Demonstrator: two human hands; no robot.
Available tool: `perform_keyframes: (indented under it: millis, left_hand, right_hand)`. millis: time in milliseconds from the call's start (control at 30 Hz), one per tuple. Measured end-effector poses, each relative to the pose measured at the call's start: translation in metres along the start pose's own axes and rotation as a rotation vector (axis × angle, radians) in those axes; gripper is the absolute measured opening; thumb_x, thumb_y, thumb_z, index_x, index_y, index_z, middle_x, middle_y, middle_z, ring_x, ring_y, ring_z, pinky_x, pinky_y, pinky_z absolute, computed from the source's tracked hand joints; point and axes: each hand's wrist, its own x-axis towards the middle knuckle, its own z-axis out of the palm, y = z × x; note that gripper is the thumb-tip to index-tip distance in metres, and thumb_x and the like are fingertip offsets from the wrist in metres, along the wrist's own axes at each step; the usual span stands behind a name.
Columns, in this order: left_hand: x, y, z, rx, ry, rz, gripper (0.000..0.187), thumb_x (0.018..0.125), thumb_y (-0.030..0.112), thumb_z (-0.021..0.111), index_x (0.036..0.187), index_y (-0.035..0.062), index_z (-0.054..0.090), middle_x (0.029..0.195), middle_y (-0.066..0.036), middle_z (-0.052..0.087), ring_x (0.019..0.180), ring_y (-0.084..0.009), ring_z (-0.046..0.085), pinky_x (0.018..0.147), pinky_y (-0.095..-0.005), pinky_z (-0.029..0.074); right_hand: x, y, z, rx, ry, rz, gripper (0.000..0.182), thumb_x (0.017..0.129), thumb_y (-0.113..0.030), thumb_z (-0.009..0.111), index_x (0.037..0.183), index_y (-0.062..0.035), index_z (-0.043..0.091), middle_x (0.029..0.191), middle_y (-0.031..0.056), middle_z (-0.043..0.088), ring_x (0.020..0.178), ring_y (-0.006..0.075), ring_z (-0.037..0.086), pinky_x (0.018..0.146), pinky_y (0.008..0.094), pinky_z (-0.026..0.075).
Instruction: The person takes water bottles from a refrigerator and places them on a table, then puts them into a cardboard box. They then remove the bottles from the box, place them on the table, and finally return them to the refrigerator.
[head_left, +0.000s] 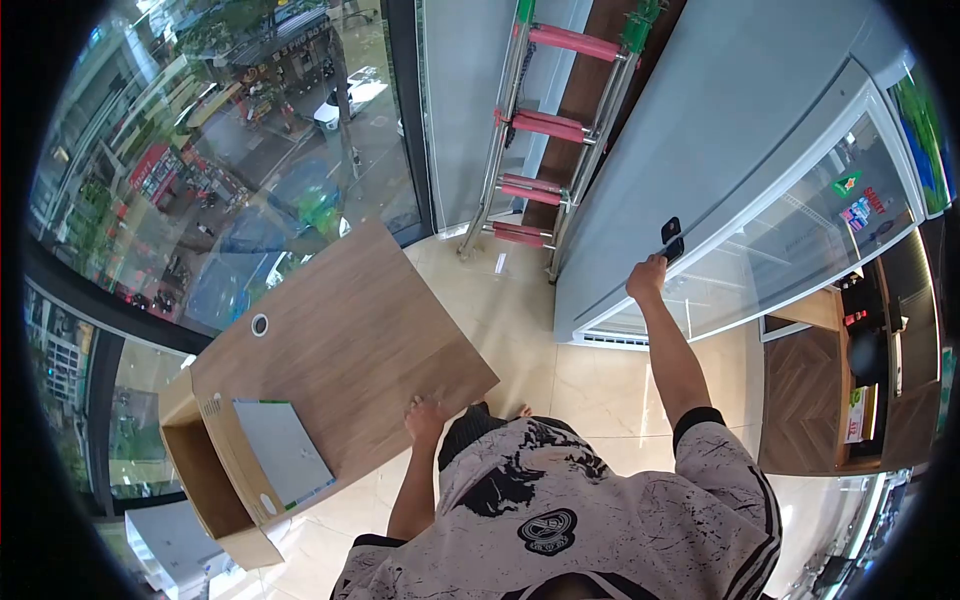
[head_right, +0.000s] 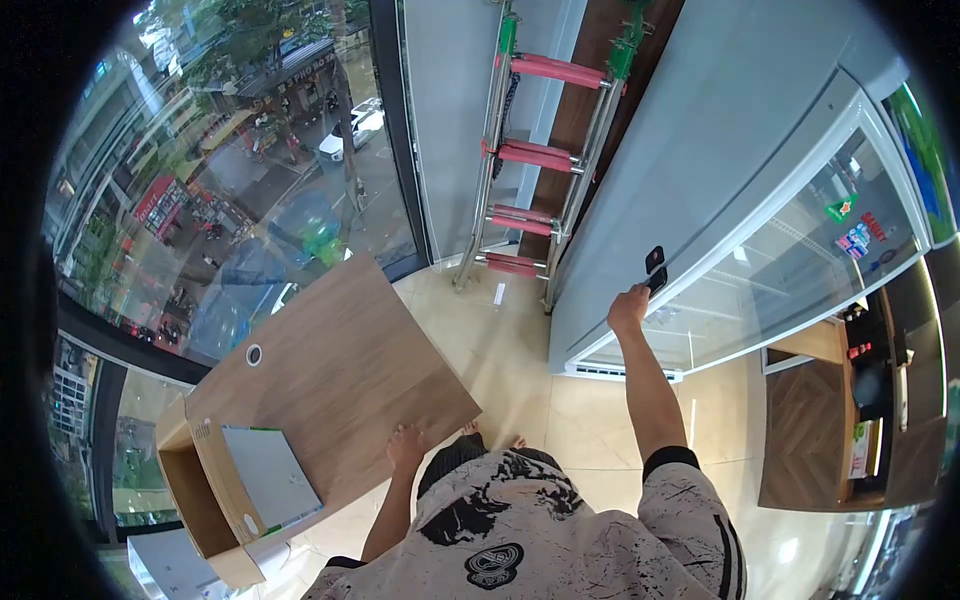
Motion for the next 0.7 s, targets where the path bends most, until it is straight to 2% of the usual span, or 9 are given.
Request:
perform_keyframes:
  millis: [67, 200, 267, 300, 367, 400, 467, 567, 700]
  left_hand:
    - [0.009, 0.008, -0.013, -0.046, -0.220, -0.103, 0.046, 0.082, 0.038, 0.054, 0.113, 0.0050, 0.057, 0.123, -0.026, 0.048, 0.115, -0.0348, 0.047, 0.095, -0.0465, 0.036]
    - [0.028, 0.015, 0.021, -0.099, -0.229, -0.089, 0.057, 0.080, 0.042, 0.055, 0.123, 0.0050, 0.049, 0.118, -0.032, 0.049, 0.115, -0.0419, 0.045, 0.097, -0.0487, 0.033]
    - [0.018, 0.033, 0.006, -0.104, -0.141, -0.110, 0.074, 0.079, 0.046, 0.055, 0.135, 0.0039, 0.032, 0.119, -0.037, 0.045, 0.118, -0.0512, 0.036, 0.100, -0.0547, 0.026]
    - [0.014, 0.041, 0.002, -0.101, -0.156, -0.111, 0.074, 0.079, 0.046, 0.055, 0.135, 0.0039, 0.032, 0.119, -0.037, 0.045, 0.118, -0.0512, 0.036, 0.100, -0.0547, 0.026]
    - [0.013, 0.058, -0.004, -0.103, -0.129, -0.128, 0.090, 0.079, 0.053, 0.053, 0.142, 0.0035, 0.012, 0.125, -0.045, 0.030, 0.122, -0.0601, 0.019, 0.102, -0.0614, 0.013]
    - [0.013, 0.066, 0.001, -0.095, -0.137, -0.118, 0.090, 0.079, 0.053, 0.053, 0.142, 0.0035, 0.012, 0.125, -0.045, 0.030, 0.122, -0.0601, 0.019, 0.102, -0.0614, 0.013]
    - [0.015, 0.075, 0.012, -0.056, -0.114, -0.216, 0.101, 0.076, 0.062, 0.050, 0.141, 0.0002, 0.004, 0.126, -0.052, 0.011, 0.122, -0.0640, 0.004, 0.098, -0.0669, 0.001]
    - [0.016, 0.078, 0.014, -0.005, -0.145, -0.180, 0.111, 0.073, 0.069, 0.049, 0.140, -0.0025, -0.002, 0.124, -0.055, -0.001, 0.121, -0.0657, -0.002, 0.097, -0.0675, -0.005]
    - [0.015, 0.077, 0.007, 0.003, -0.230, -0.163, 0.118, 0.070, 0.072, 0.049, 0.138, -0.0057, -0.009, 0.125, -0.055, -0.002, 0.121, -0.0654, -0.005, 0.097, -0.0670, -0.006]
  right_hand:
    - [-0.004, 0.001, -0.005, -0.002, -0.021, 0.010, 0.032, 0.076, -0.026, 0.054, 0.100, -0.0096, 0.067, 0.114, 0.0120, 0.054, 0.113, 0.0278, 0.042, 0.093, 0.0395, 0.025]
    - [-0.009, -0.002, -0.021, -0.045, -0.158, -0.027, 0.039, 0.077, -0.030, 0.054, 0.107, -0.0072, 0.063, 0.118, 0.0128, 0.051, 0.116, 0.0296, 0.040, 0.096, 0.0429, 0.025]
    - [-0.005, -0.001, -0.024, -0.071, -0.205, -0.043, 0.042, 0.078, -0.034, 0.055, 0.109, -0.0065, 0.062, 0.118, 0.0129, 0.051, 0.117, 0.0293, 0.039, 0.096, 0.0439, 0.025]
    - [-0.008, 0.001, -0.021, -0.061, -0.173, -0.076, 0.046, 0.078, -0.040, 0.054, 0.109, -0.0063, 0.062, 0.118, 0.0131, 0.051, 0.116, 0.0289, 0.040, 0.094, 0.0435, 0.027]
    - [-0.007, 0.007, -0.017, -0.037, -0.113, -0.102, 0.056, 0.079, -0.053, 0.052, 0.108, -0.0065, 0.062, 0.118, 0.0129, 0.051, 0.113, 0.0272, 0.042, 0.092, 0.0415, 0.030]
    - [-0.006, 0.010, -0.018, -0.035, -0.126, -0.094, 0.056, 0.079, -0.053, 0.052, 0.108, -0.0065, 0.062, 0.118, 0.0129, 0.051, 0.113, 0.0272, 0.042, 0.092, 0.0415, 0.030]
    - [-0.006, 0.016, -0.022, 0.022, -0.158, -0.161, 0.045, 0.081, -0.047, 0.048, 0.102, -0.0120, 0.065, 0.116, 0.0122, 0.054, 0.111, 0.0264, 0.043, 0.087, 0.0398, 0.031]
    - [-0.005, 0.006, 0.000, -0.101, -0.129, -0.132, 0.037, 0.083, -0.039, 0.049, 0.102, -0.0130, 0.066, 0.111, 0.0104, 0.056, 0.110, 0.0269, 0.043, 0.087, 0.0427, 0.030]
    - [-0.017, -0.005, -0.002, -0.213, -0.016, -0.094, 0.029, 0.083, -0.025, 0.049, 0.104, -0.0132, 0.066, 0.108, 0.0099, 0.057, 0.110, 0.0281, 0.042, 0.091, 0.0483, 0.026]
